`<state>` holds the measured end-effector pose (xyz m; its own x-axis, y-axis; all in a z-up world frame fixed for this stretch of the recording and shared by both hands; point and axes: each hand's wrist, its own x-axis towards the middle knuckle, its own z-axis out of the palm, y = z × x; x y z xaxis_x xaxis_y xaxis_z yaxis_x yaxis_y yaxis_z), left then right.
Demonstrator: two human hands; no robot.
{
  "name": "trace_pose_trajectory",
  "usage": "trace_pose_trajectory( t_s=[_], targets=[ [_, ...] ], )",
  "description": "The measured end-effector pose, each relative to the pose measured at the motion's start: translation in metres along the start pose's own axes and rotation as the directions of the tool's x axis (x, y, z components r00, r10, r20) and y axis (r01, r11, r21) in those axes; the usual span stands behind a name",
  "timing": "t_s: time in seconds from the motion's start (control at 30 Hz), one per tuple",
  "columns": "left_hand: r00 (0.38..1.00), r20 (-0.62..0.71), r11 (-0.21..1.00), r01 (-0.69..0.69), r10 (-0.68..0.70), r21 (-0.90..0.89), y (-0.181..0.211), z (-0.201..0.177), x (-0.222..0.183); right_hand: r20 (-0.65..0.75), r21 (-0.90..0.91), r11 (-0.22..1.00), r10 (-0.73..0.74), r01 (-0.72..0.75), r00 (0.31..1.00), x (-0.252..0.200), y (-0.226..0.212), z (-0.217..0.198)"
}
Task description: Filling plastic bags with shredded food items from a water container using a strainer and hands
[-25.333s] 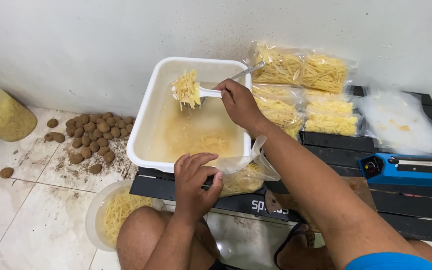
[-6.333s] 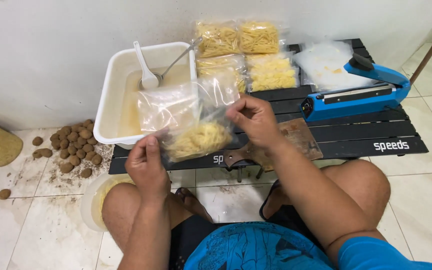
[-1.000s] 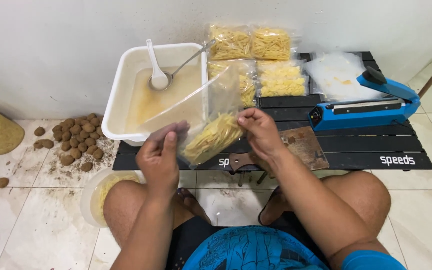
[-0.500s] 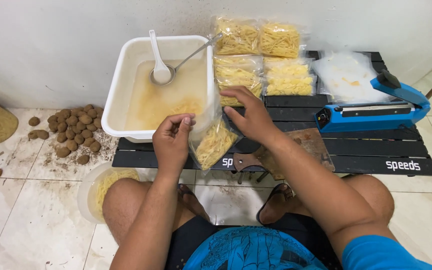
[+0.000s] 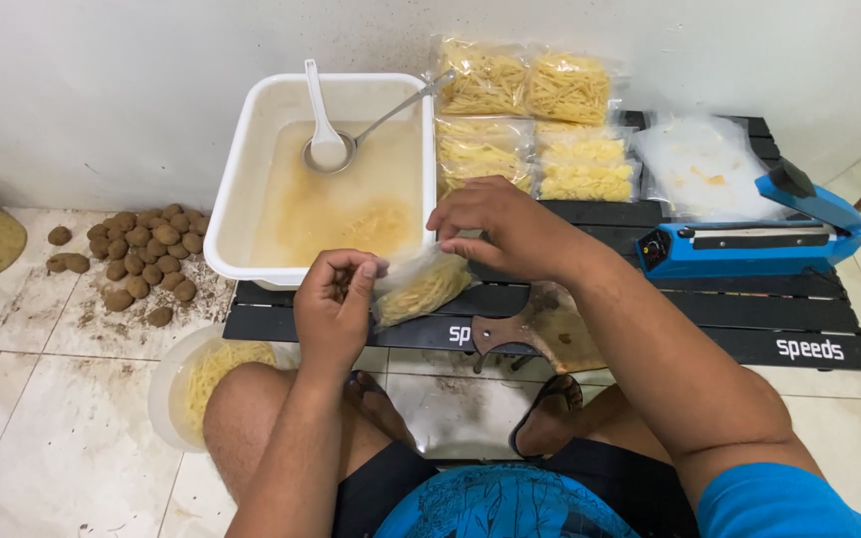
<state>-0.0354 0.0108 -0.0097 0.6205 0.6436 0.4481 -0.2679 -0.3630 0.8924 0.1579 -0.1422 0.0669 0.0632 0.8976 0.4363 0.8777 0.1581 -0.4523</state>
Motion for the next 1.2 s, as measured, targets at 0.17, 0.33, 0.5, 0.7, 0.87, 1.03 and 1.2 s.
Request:
trace_pose_trajectory(
  t_s=[0.17,0.33,0.5,0.7,0.87,1.03,1.2],
  targets=[
    [0.985,0.168,0.973,-0.076,0.04,0.218,0.031,-0.011,0.016,0.034,-0.088,0.996,-0.029,0.032,0.999,0.005,0.003,0.004],
    [0.876,0.457,0.84,-0.126,-0.156,0.528,0.088,-0.013,0.046,0.141,-0.162,0.985,-0.031,0.054,0.989,0.012,-0.006,0.004],
    [0.792,0.533,0.743,-0.158,-0.298,0.65,0.091,-0.005,0.06,0.021,-0.25,0.962,-0.108,0.11,0.994,0.006,-0.017,-0.004],
    [0.837,0.428,0.791,0.009,-0.34,0.612,0.074,0.002,0.059,0.049,-0.367,0.912,-0.181,0.186,0.982,-0.016,-0.003,0.008],
    [0.897,0.312,0.755,0.036,-0.313,0.655,0.063,0.004,0.061,0.095,-0.253,0.948,-0.176,0.195,0.98,-0.023,-0.022,-0.001],
    [0.952,0.169,0.916,0.181,-0.255,0.359,0.041,0.005,0.037,0.089,-0.288,0.937,-0.181,0.199,0.98,-0.021,-0.012,-0.003],
    [0.999,-0.01,0.991,-0.035,0.037,0.131,-0.015,0.0,-0.027,0.069,-0.21,0.964,-0.154,0.166,0.986,-0.017,-0.019,-0.006]
  ],
)
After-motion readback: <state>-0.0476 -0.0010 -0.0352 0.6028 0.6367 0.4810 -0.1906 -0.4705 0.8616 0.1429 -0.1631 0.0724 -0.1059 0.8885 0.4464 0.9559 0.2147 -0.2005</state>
